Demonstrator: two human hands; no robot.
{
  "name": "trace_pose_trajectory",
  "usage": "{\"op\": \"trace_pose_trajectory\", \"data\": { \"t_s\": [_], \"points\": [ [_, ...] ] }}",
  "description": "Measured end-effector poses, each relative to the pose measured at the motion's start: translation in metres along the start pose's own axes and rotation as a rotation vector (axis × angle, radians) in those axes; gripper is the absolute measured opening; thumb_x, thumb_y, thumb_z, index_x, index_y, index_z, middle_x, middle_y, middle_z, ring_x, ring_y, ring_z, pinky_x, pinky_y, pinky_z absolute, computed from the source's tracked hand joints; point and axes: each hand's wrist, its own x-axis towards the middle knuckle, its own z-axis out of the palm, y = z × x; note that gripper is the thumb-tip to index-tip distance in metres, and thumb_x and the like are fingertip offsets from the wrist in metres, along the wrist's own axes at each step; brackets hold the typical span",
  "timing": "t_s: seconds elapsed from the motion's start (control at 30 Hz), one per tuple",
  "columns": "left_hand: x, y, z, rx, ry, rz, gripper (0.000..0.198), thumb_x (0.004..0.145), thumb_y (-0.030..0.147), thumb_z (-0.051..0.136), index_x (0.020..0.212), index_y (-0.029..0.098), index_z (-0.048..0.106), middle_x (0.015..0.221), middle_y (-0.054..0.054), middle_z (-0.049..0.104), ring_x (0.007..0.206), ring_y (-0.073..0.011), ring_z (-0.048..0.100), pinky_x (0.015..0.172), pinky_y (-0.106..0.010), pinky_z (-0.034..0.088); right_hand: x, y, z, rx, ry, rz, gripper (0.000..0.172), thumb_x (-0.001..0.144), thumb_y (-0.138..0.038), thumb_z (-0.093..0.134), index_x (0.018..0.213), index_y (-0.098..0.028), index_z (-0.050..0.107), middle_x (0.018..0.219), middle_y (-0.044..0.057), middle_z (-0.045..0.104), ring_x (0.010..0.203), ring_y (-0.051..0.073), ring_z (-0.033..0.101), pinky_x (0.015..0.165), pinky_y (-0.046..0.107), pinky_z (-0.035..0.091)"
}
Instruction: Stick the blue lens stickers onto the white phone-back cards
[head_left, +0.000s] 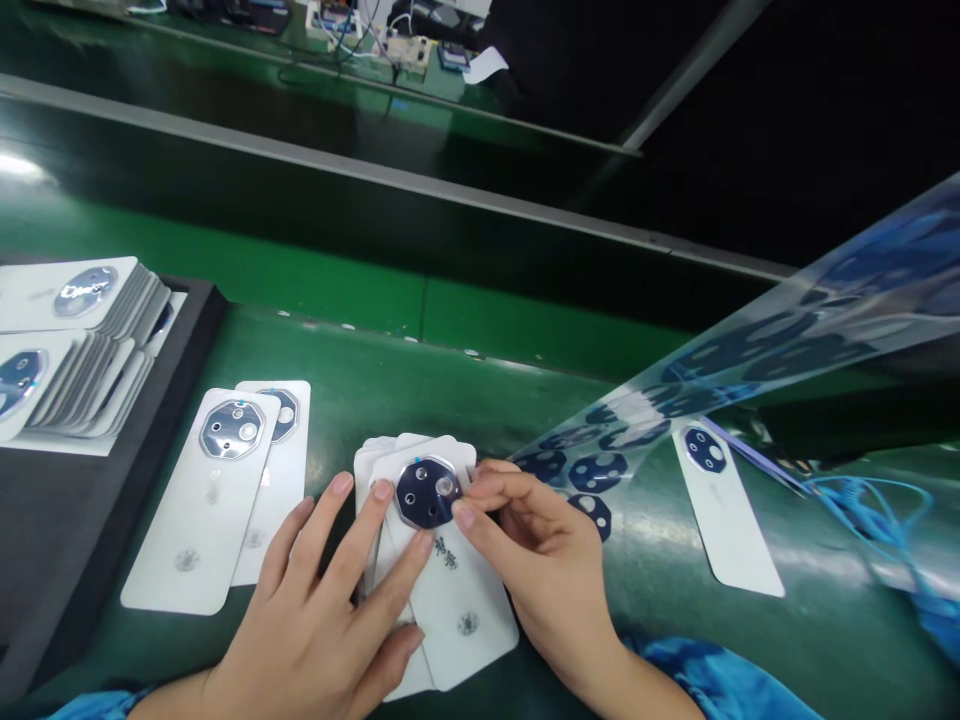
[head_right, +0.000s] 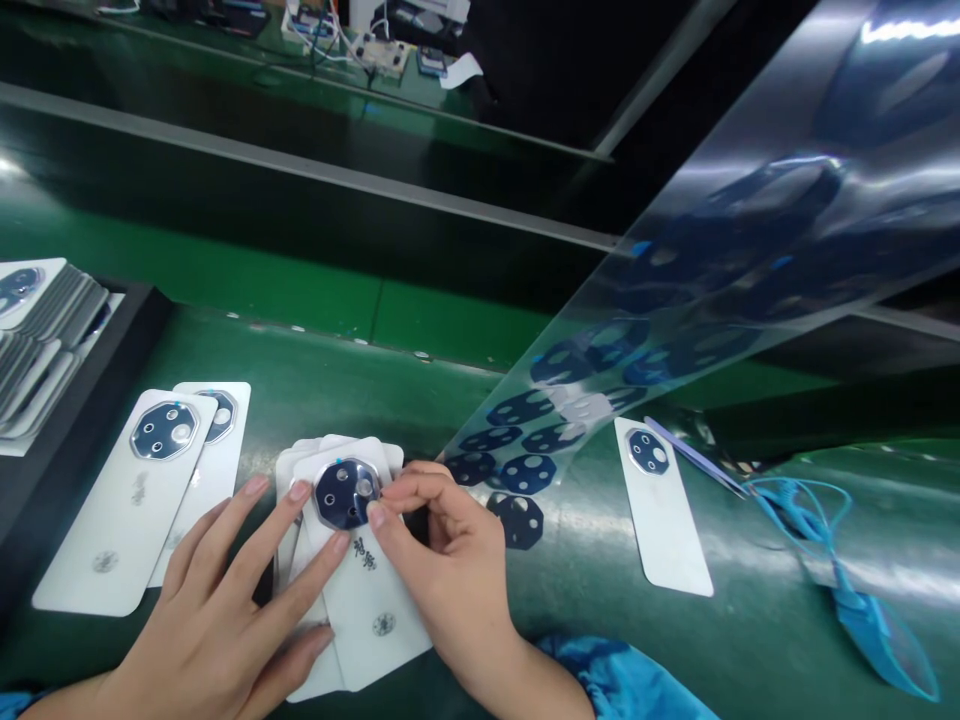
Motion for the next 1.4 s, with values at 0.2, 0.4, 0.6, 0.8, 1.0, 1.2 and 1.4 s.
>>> {"op": "trace_pose_trajectory", "data": {
  "t_s": [0.2,0.4,0.6,0.8,1.0,1.2,1.4],
  "points": [
    [0.001,0.000,0.000,0.001,0.000,-0.013,0.047,0.095,0.043,0.060,0.139,0.028,0.062,0.154,-0.016,0.046,0.145,-0.0423,0.034,0.114,-0.050,0.025,0.000,0.001,0.001,-0.008,0.006,-0.011,0.010,0.075,-0.018,0.080,0.077,-0.025,0.074,0.079,0.001,0.069,0.089,0.017,0.065,0.080,0.027,0.054],
    [0.001,0.001,-0.001,-0.004,-0.006,-0.011,0.047,0.095,0.045,0.060,0.139,0.029,0.062,0.155,-0.015,0.046,0.146,-0.0426,0.033,0.114,-0.050,0.024,0.000,0.002,0.000,-0.032,0.006,0.001,0.009,0.075,-0.019,0.080,0.077,-0.025,0.073,0.080,0.001,0.069,0.090,0.017,0.065,0.080,0.028,0.054],
    [0.001,0.000,-0.001,-0.008,-0.014,-0.014,0.046,0.096,0.044,0.059,0.139,0.029,0.061,0.155,-0.015,0.045,0.148,-0.0424,0.030,0.115,-0.051,0.024,-0.001,0.003,0.000,-0.076,-0.004,-0.018,0.008,0.077,-0.020,0.079,0.079,-0.024,0.072,0.083,0.002,0.069,0.092,0.019,0.066,0.080,0.031,0.055],
    [0.001,0.001,-0.002,-0.006,-0.026,-0.025,0.045,0.097,0.044,0.057,0.139,0.030,0.061,0.156,-0.014,0.045,0.147,-0.0427,0.032,0.113,-0.051,0.027,-0.003,0.004,0.000,-0.284,-0.025,-0.218,0.009,0.084,-0.018,0.075,0.086,-0.024,0.068,0.087,0.002,0.069,0.090,0.021,0.067,0.075,0.034,0.056],
    [0.000,-0.001,-0.002,-0.009,-0.011,0.003,0.045,0.097,0.043,0.057,0.139,0.028,0.062,0.156,-0.015,0.045,0.145,-0.0445,0.034,0.111,-0.053,0.028,0.000,-0.001,-0.001,-0.742,-0.037,-0.732,0.031,0.083,-0.016,0.077,0.105,-0.028,0.059,0.075,-0.002,0.067,0.086,0.025,0.062,0.094,0.050,0.051],
    [-0.002,0.000,0.000,0.015,0.011,0.021,0.046,0.098,0.040,0.056,0.142,0.027,0.059,0.158,-0.016,0.042,0.144,-0.0455,0.034,0.109,-0.055,0.031,0.003,-0.001,-0.002,-0.908,0.091,-0.737,0.032,0.083,-0.038,0.076,0.101,-0.021,0.056,0.097,0.010,0.058,0.098,0.030,0.053,0.098,0.055,0.044],
    [-0.002,0.000,-0.001,0.025,0.007,0.026,0.042,0.098,0.037,0.054,0.138,0.027,0.061,0.156,-0.018,0.042,0.144,-0.0467,0.035,0.104,-0.060,0.037,0.016,0.003,0.004,-0.770,-0.041,-0.481,0.013,0.098,-0.034,0.057,0.101,-0.021,0.059,0.088,0.005,0.063,0.089,0.024,0.056,0.086,0.043,0.040]
  ]
}}
